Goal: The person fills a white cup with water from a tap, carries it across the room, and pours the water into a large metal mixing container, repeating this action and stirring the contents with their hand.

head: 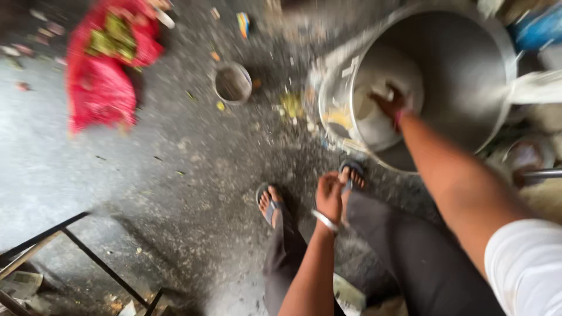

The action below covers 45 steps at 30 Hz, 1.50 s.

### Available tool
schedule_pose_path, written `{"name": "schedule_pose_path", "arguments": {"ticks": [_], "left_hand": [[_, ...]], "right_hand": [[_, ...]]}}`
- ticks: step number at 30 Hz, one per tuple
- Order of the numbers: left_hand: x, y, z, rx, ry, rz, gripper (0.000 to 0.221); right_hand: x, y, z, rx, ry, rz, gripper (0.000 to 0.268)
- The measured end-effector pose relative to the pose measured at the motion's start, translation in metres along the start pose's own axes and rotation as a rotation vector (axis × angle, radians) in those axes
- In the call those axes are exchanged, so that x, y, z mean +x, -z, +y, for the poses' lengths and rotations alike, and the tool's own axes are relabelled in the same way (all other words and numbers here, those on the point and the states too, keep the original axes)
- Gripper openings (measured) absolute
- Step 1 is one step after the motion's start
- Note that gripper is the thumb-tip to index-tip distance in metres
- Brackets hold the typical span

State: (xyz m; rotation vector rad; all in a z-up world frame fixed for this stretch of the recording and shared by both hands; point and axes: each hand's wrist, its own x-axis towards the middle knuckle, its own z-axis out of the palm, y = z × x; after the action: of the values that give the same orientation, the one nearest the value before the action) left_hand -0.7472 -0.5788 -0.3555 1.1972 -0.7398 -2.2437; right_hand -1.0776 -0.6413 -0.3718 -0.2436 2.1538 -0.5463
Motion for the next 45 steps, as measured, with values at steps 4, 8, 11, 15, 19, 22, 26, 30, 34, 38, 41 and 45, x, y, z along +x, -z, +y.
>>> {"name": "schedule_pose_path", "arguments": {"ticks": [4, 8, 11, 15, 19, 22, 26, 30, 34, 38, 41, 45], "left_hand": [[0.021, -0.003, -0.009, -0.227, 0.366, 0.271, 0.019], [0.008, -0.020, -0.010, -0.240, 0.422, 0.322, 0.017], [0.006, -0.032, -0.018, -0.136, 0.501, 0.275, 0.018], [0.007, -0.035, -0.018, -0.083, 0.607, 0.227, 0.020], [0.010, -0.033, -0.012, -0.112, 0.586, 0.249, 0.022], [0.015, -0.030, -0.012, -0.099, 0.607, 0.294, 0.023], [0.016, -0.029, -0.017, -0.085, 0.616, 0.293, 0.023], [0.018, -0.029, -0.032, 0.003, 0.619, 0.277, 0.025], [0.022, -0.032, -0.053, 0.000, 0.586, 0.247, 0.025], [0.023, -0.030, -0.062, -0.013, 0.582, 0.239, 0.021], [0.026, -0.029, -0.064, -0.045, 0.560, 0.239, 0.019], [0.024, -0.027, -0.062, -0.074, 0.558, 0.243, 0.018]], "right_hand": [[0.048, 0.012, 0.020, -0.443, 0.143, 0.251, 0.097], [0.082, 0.007, 0.026, -0.711, 0.210, 0.561, 0.100], [0.106, 0.002, 0.033, -0.760, 0.162, 0.687, 0.110], [0.138, -0.011, 0.042, -0.745, 0.043, 0.735, 0.111], [0.134, -0.039, 0.049, -0.795, 0.178, 0.718, 0.089], [0.117, -0.059, 0.053, -0.776, 0.121, 0.550, 0.088], [0.089, -0.066, 0.056, -0.867, 0.146, 0.300, 0.092], [0.080, -0.055, 0.062, -0.825, 0.178, -0.002, 0.107], [0.084, -0.036, 0.062, -0.498, 0.159, -0.373, 0.093], [0.089, 0.000, 0.051, 0.067, -0.186, -0.645, 0.076], [0.093, 0.025, 0.054, -0.024, 0.095, -0.606, 0.070], [0.102, 0.055, 0.063, 0.097, 0.110, -0.393, 0.072]]}}
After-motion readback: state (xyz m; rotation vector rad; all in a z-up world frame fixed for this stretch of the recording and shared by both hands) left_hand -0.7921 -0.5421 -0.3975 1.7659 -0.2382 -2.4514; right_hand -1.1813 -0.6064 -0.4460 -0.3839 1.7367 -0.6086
